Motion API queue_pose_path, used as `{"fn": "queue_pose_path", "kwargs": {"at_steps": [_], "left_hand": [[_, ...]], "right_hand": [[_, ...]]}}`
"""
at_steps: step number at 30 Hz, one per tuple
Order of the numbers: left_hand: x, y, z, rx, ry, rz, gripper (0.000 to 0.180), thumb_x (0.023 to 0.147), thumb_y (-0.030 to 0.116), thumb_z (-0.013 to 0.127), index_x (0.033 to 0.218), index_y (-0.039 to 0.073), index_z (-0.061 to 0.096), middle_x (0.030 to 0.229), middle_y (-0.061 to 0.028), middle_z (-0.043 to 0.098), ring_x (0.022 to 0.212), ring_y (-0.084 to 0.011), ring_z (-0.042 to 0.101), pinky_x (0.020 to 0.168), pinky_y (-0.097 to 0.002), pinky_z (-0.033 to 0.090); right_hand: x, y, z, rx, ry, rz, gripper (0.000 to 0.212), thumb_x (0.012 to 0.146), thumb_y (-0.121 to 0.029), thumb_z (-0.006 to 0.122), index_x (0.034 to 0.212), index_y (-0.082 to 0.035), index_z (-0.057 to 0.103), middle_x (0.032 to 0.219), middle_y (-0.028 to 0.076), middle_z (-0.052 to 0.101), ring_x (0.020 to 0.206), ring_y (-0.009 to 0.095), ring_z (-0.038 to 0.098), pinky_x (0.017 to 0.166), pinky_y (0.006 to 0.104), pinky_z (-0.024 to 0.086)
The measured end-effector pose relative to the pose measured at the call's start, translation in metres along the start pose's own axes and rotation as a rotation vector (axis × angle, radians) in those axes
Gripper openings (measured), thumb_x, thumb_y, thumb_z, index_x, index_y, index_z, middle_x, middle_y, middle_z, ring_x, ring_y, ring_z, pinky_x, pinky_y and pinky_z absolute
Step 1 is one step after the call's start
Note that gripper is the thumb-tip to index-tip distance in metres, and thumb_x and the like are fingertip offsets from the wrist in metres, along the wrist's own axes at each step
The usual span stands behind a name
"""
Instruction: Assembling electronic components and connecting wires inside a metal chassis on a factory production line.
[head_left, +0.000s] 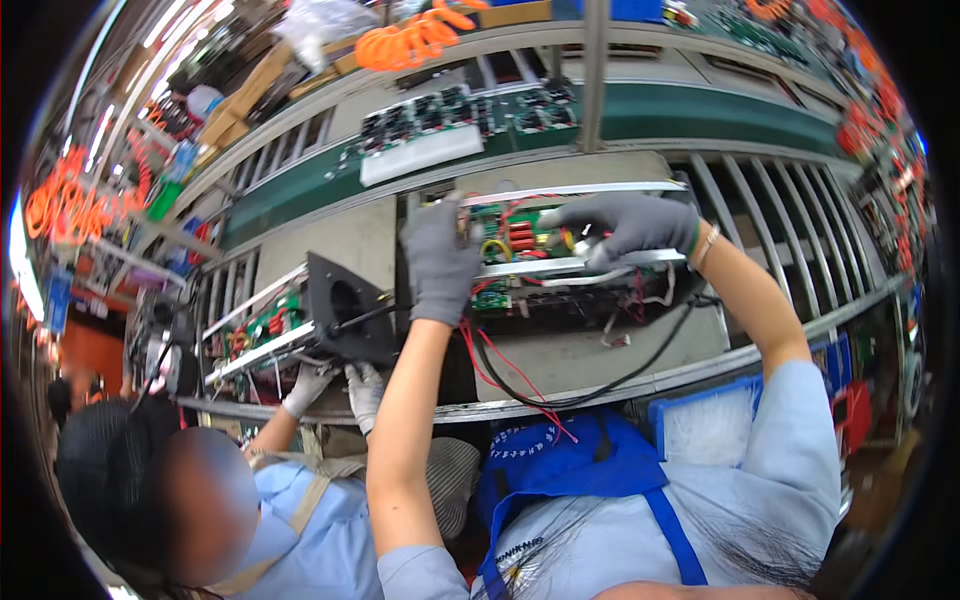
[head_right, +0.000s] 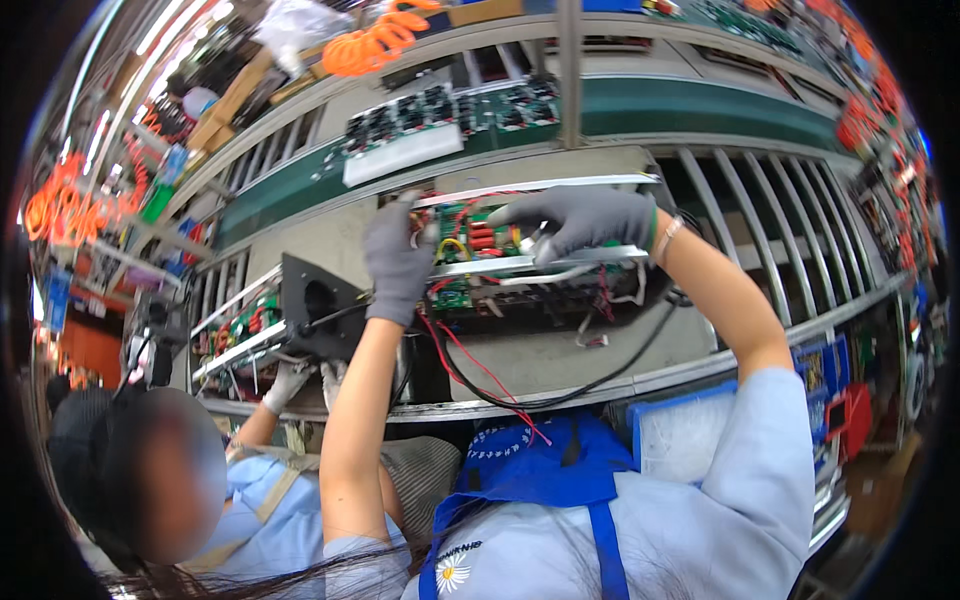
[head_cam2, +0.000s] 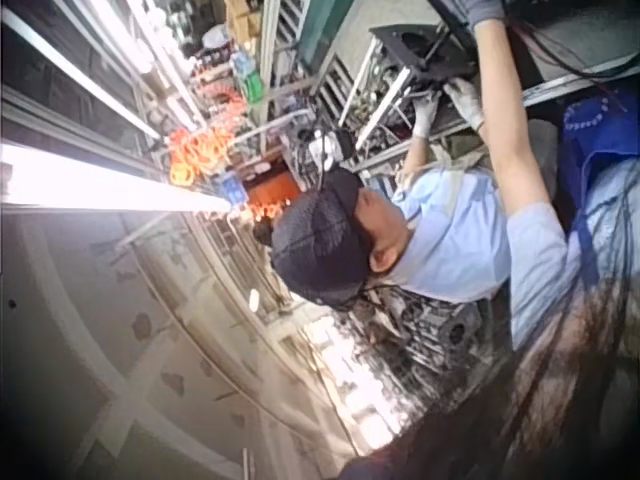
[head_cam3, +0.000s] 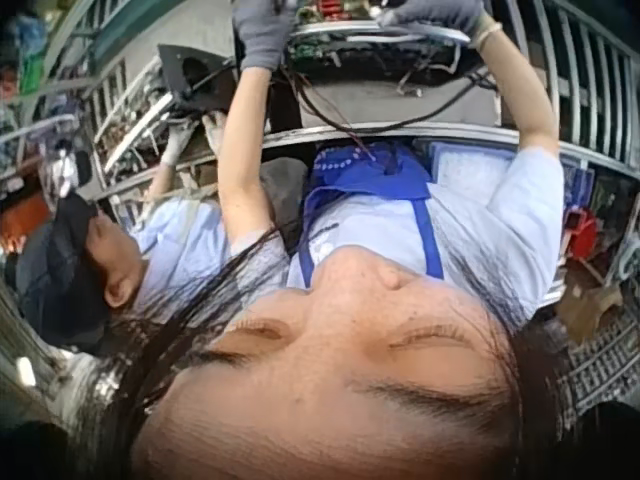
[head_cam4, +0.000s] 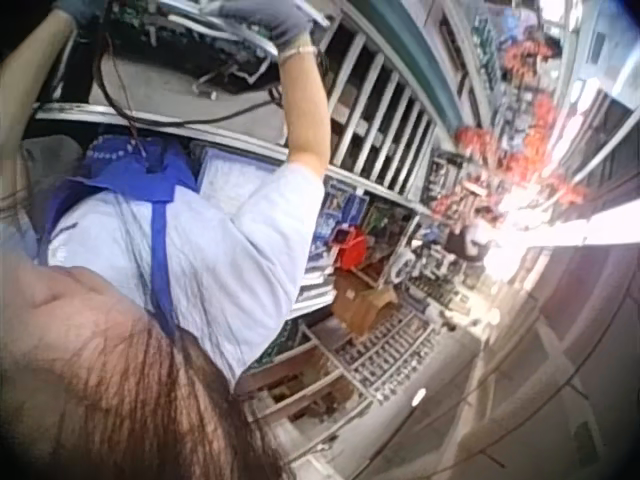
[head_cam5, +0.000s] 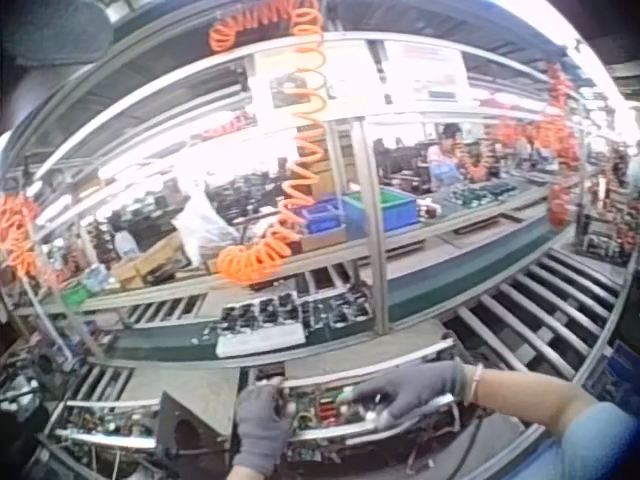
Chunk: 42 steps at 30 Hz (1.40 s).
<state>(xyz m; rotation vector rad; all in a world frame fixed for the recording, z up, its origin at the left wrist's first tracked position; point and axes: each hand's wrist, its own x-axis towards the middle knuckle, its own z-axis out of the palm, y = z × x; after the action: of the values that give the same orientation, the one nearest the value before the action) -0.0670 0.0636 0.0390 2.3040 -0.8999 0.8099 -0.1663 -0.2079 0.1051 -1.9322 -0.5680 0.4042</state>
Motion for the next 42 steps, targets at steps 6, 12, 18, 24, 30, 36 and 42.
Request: {"fn": "queue_pose_path", "kwargs": {"at_steps": [6, 12, 18, 24, 30, 36, 42], "left_hand": [[0.003, 0.005, 0.013, -0.446, -0.375, -0.273, 0.028, 0.081, 0.012, 0.068, 0.109, 0.008, 0.068, 0.09, -0.0092, 0.068, 0.081, -0.0215, 0.064, 0.072, -0.0339, 0.05], [0.01, -0.02, 0.015, -1.036, -0.696, -0.793, 0.032, 0.097, 0.024, 0.055, 0.116, -0.001, 0.065, 0.089, -0.0041, 0.067, 0.077, -0.0109, 0.058, 0.07, -0.0239, 0.047], [0.03, -0.002, 0.013, -0.808, -0.776, -0.438, 0.038, 0.094, 0.032, 0.06, 0.114, 0.0, 0.065, 0.089, -0.0018, 0.063, 0.082, -0.0113, 0.055, 0.074, -0.0278, 0.045], [0.036, -0.006, -0.016, -0.125, -0.286, -0.179, 0.018, 0.079, 0.024, 0.072, 0.093, 0.012, 0.074, 0.087, -0.0107, 0.066, 0.083, -0.0261, 0.062, 0.074, -0.0356, 0.049], [0.029, 0.008, -0.011, -0.28, -0.172, -0.246, 0.022, 0.075, 0.021, 0.075, 0.095, 0.013, 0.07, 0.087, -0.008, 0.068, 0.087, -0.0288, 0.063, 0.076, -0.04, 0.051], [0.011, -0.011, -0.016, -0.193, -0.127, 0.035, 0.025, 0.075, 0.02, 0.076, 0.097, 0.01, 0.068, 0.088, -0.0087, 0.069, 0.081, -0.0287, 0.065, 0.072, -0.0391, 0.051], [0.005, -0.025, -0.016, -0.698, -0.481, -0.406, 0.024, 0.084, 0.006, 0.067, 0.108, 0.002, 0.065, 0.094, -0.0082, 0.068, 0.086, -0.0136, 0.062, 0.08, -0.028, 0.049]], "right_hand": [[0.038, -0.004, 0.016, -0.506, 0.324, 0.105, 0.027, 0.084, -0.032, 0.067, 0.098, -0.009, 0.073, 0.076, 0.01, 0.069, 0.07, 0.023, 0.066, 0.067, 0.0409, 0.05], [0.05, -0.009, 0.014, -1.083, 0.001, 0.392, 0.027, 0.079, -0.036, 0.067, 0.08, -0.01, 0.072, 0.074, 0.014, 0.068, 0.072, 0.034, 0.066, 0.064, 0.0447, 0.051], [0.081, -0.012, 0.019, -1.101, 0.044, 0.347, 0.029, 0.08, -0.037, 0.065, 0.08, -0.009, 0.072, 0.072, 0.015, 0.067, 0.069, 0.034, 0.066, 0.064, 0.0451, 0.05], [0.091, -0.02, 0.015, -1.039, 0.208, 0.295, 0.029, 0.086, -0.036, 0.061, 0.084, -0.009, 0.072, 0.076, 0.014, 0.066, 0.073, 0.036, 0.064, 0.065, 0.0462, 0.048], [0.117, 0.01, 0.018, -0.647, 0.319, 0.121, 0.028, 0.093, -0.025, 0.054, 0.113, -0.008, 0.065, 0.096, 0.015, 0.068, 0.086, 0.028, 0.064, 0.077, 0.0372, 0.049], [0.123, 0.028, 0.005, -0.177, -0.03, 0.176, 0.033, 0.092, -0.029, 0.06, 0.107, 0.0, 0.067, 0.088, 0.003, 0.066, 0.083, 0.01, 0.057, 0.078, 0.0281, 0.046], [0.128, 0.015, 0.012, -0.316, 0.059, 0.215, 0.027, 0.083, -0.024, 0.069, 0.094, 0.001, 0.071, 0.072, 0.003, 0.066, 0.069, 0.009, 0.057, 0.067, 0.0279, 0.047]]}}
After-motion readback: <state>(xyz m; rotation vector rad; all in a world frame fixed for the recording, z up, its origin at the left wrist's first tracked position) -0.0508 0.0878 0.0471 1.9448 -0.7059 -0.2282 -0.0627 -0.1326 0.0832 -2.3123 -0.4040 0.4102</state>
